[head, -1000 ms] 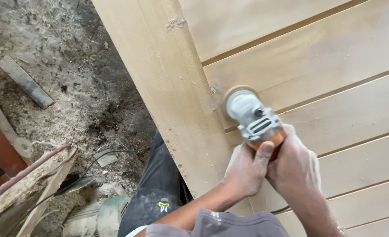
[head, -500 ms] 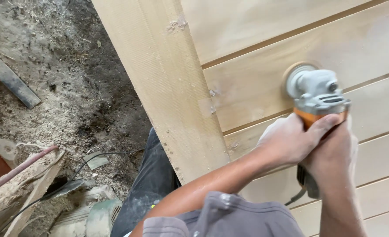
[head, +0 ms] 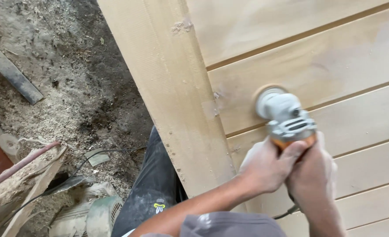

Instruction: Sand the surface and grooves of a wooden door using a power sander.

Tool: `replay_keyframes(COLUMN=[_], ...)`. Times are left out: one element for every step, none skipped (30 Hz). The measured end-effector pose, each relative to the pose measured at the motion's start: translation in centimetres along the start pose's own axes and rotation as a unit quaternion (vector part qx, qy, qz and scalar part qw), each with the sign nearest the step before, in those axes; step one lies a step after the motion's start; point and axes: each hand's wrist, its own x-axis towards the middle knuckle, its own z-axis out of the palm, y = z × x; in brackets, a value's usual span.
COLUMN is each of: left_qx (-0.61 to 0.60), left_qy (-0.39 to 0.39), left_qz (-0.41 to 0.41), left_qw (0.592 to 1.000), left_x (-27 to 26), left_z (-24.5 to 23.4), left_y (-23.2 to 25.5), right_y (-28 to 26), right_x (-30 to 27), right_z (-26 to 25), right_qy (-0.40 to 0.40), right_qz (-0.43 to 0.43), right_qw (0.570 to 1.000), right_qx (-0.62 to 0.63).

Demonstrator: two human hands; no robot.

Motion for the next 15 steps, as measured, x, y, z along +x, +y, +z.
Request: replay_keyframes(left_qx=[-0.001, 0.002, 0.006, 0.005, 0.013, 0.021, 0.02, -0.006, -0.029, -0.029, -0.044, -0.059, -0.058, -0.052, -0.047], left_qy=[0.001, -0.023, -0.044, -0.041, -0.038, -0.035, -0.035, -0.02, -0.004, -0.002, 0.034, 0.07, 0.07, 0.063, 0.055], left_qz=[-0.001, 0.005, 0.011, 0.01, 0.021, 0.032, 0.032, 0.038, 0.046, 0.046, 0.068, 0.09, 0.087, 0.085, 0.084], left_qw=[1.0, 1.0, 0.999, 0.999, 0.999, 0.999, 0.999, 0.999, 0.999, 0.999, 0.996, 0.992, 0.992, 0.993, 0.994], left_x=[0.3, 0.7, 1.1, 0.9, 0.9, 1.0, 0.1, -0.8, -1.5, -1.7, -2.1, -2.4, -2.1, -1.9, -1.6], left_z=[0.0, 0.1, 0.2, -0.1, -0.3, -0.4, -0.9, -1.4, -2.1, -2.4, -2.6, -2.9, -3.2, -3.5, -3.8], left_y=[0.2, 0.5, 0.7, 0.4, 0.2, 0.1, -0.6, -1.2, -1.8, -2.1, -2.5, -2.9, -2.7, -2.5, -2.3], right_y=[-0.3, -0.5, -0.7, -1.1, -1.5, -1.8, -2.1, -2.4, -2.8, -3.5, -4.1, -4.8, -5.0, -5.2, -5.4], right_x=[0.2, 0.3, 0.6, 0.5, 0.5, 0.5, 0.1, -0.3, -0.6, -0.4, -0.5, -0.6, -0.3, 0.1, 0.4], right_z=[-0.3, -0.6, -0.8, -0.6, -0.5, -0.4, 0.0, 0.3, 0.8, 0.9, 0.9, 1.0, 1.0, 1.0, 0.9], right_qy=[-0.001, 0.009, 0.018, 0.016, 0.016, 0.015, 0.014, 0.003, -0.007, -0.007, -0.023, -0.038, -0.04, -0.041, -0.04], right_qz=[-0.001, 0.023, 0.046, 0.044, 0.04, 0.036, 0.036, 0.008, -0.022, -0.024, -0.039, -0.055, -0.054, -0.058, -0.063], right_qw=[1.0, 1.0, 0.999, 0.999, 0.999, 0.999, 0.999, 1.0, 1.0, 1.0, 0.999, 0.997, 0.997, 0.997, 0.997], right_qx=[-0.001, 0.004, 0.01, 0.009, 0.012, 0.014, 0.013, 0.014, 0.017, 0.018, 0.022, 0.025, 0.026, 0.026, 0.024])
